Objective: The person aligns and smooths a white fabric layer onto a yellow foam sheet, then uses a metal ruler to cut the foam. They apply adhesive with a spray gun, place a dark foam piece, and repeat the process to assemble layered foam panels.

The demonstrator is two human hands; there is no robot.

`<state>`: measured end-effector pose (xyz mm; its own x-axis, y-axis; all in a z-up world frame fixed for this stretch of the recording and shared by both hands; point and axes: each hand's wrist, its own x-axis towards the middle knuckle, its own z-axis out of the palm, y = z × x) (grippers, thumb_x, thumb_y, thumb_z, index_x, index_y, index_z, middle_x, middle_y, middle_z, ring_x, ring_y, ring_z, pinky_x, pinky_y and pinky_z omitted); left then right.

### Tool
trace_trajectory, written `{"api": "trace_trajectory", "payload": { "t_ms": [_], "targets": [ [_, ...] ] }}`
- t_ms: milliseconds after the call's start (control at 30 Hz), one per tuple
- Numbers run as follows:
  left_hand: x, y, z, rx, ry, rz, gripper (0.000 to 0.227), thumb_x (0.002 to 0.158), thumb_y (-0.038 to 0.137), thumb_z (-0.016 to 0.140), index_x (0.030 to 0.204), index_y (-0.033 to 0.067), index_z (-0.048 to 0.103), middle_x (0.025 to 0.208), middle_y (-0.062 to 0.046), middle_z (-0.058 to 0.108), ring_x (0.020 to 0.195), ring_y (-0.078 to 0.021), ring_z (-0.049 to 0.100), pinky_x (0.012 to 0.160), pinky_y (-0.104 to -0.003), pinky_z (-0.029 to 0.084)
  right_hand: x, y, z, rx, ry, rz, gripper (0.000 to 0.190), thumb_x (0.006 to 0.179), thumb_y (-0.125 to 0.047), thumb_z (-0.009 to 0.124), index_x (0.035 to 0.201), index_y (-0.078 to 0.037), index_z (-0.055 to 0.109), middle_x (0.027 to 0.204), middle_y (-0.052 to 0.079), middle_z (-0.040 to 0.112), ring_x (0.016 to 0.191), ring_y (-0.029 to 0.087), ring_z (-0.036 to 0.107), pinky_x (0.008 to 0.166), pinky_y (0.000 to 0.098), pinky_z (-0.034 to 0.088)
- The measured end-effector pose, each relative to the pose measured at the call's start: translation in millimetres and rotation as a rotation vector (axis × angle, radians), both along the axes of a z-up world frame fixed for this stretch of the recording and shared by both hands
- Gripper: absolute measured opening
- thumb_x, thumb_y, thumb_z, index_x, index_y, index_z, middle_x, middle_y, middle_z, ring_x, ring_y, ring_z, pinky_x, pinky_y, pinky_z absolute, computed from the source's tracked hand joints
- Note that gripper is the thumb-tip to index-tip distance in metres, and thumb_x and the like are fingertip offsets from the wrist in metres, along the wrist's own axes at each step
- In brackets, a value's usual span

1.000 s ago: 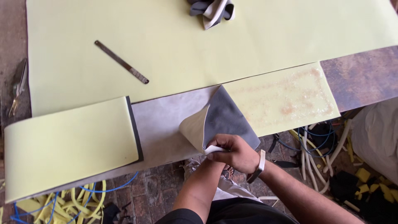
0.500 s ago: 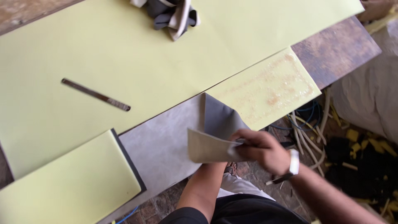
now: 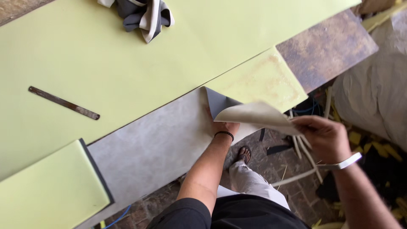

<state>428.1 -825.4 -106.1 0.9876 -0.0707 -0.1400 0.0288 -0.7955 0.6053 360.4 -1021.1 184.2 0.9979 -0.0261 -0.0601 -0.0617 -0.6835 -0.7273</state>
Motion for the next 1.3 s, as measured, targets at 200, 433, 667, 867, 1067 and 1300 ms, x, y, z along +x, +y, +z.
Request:
{"api": "trace_trajectory", "payload": {
  "t_ms": [200, 433, 667, 867, 1067, 1300],
  "targets": [
    [14, -50, 11, 0.215, -0.023, 0.115, 0.050, 0.102, 0.048, 0.045, 0.131, 0.0136, 0.068, 0.131, -0.016, 0.068, 0.125, -0.0357, 0.060, 0.110, -0.054, 0.039, 44, -66, -62, 0.108, -0.020, -0.053, 0.017, 0.094, -0.002, 0.071, 0.108, -0.006, 0.078, 0.100, 0.009, 0.079, 0.089, 0.017, 0.075, 0.080, 0.0313, 0.063],
    [-21, -73, 11, 0.449, -0.321, 0.139, 0.066, 0.087, 0.056, 0.049, 0.132, 0.0095, 0.061, 0.136, -0.023, 0.059, 0.126, -0.0415, 0.054, 0.106, -0.059, 0.035, 70, -83, -83, 0.124, 0.165, 0.600, 0.037, 0.085, 0.011, 0.060, 0.114, -0.007, 0.074, 0.108, 0.010, 0.075, 0.099, 0.022, 0.071, 0.087, 0.0352, 0.062],
    [-20, -99, 19, 0.235, 0.007, -0.015, 0.074, 0.091, 0.057, 0.047, 0.146, 0.0073, 0.045, 0.149, -0.026, 0.043, 0.138, -0.0443, 0.038, 0.113, -0.062, 0.021, 59, -60, -91, -0.034, -0.103, 0.896, 0.048, 0.068, 0.014, 0.058, 0.100, -0.014, 0.082, 0.100, 0.004, 0.074, 0.098, 0.024, 0.070, 0.086, 0.0368, 0.059],
    [29, -135, 58, 0.321, 0.153, -0.132, 0.083, 0.095, 0.057, 0.045, 0.158, 0.0055, 0.031, 0.160, -0.029, 0.029, 0.148, -0.0467, 0.024, 0.120, -0.065, 0.009, 78, -104, -102, -0.227, -0.264, 0.597, 0.033, 0.071, 0.008, 0.065, 0.089, -0.015, 0.081, 0.099, 0.003, 0.073, 0.093, 0.022, 0.068, 0.080, 0.0354, 0.059],
    [54, -143, 79, 0.338, 0.059, -0.227, 0.083, 0.102, 0.056, 0.043, 0.160, 0.0002, 0.026, 0.169, -0.022, 0.017, 0.158, -0.0358, 0.012, 0.126, -0.058, 0.005, 98, -117, -139, -0.157, 0.161, 0.160, 0.026, 0.086, -0.011, 0.074, 0.112, -0.011, 0.074, 0.102, 0.005, 0.072, 0.092, 0.023, 0.071, 0.082, 0.0357, 0.060],
    [29, -100, 72, 0.320, -0.056, -0.302, 0.079, 0.097, 0.051, 0.048, 0.160, 0.0082, 0.026, 0.168, -0.018, 0.020, 0.155, -0.0340, 0.016, 0.124, -0.054, 0.007, 167, -127, -160, -0.283, -0.071, -0.041, 0.049, 0.086, -0.027, 0.084, 0.126, -0.004, 0.067, 0.114, 0.020, 0.070, 0.103, 0.036, 0.066, 0.086, 0.0469, 0.053]
  ]
}}
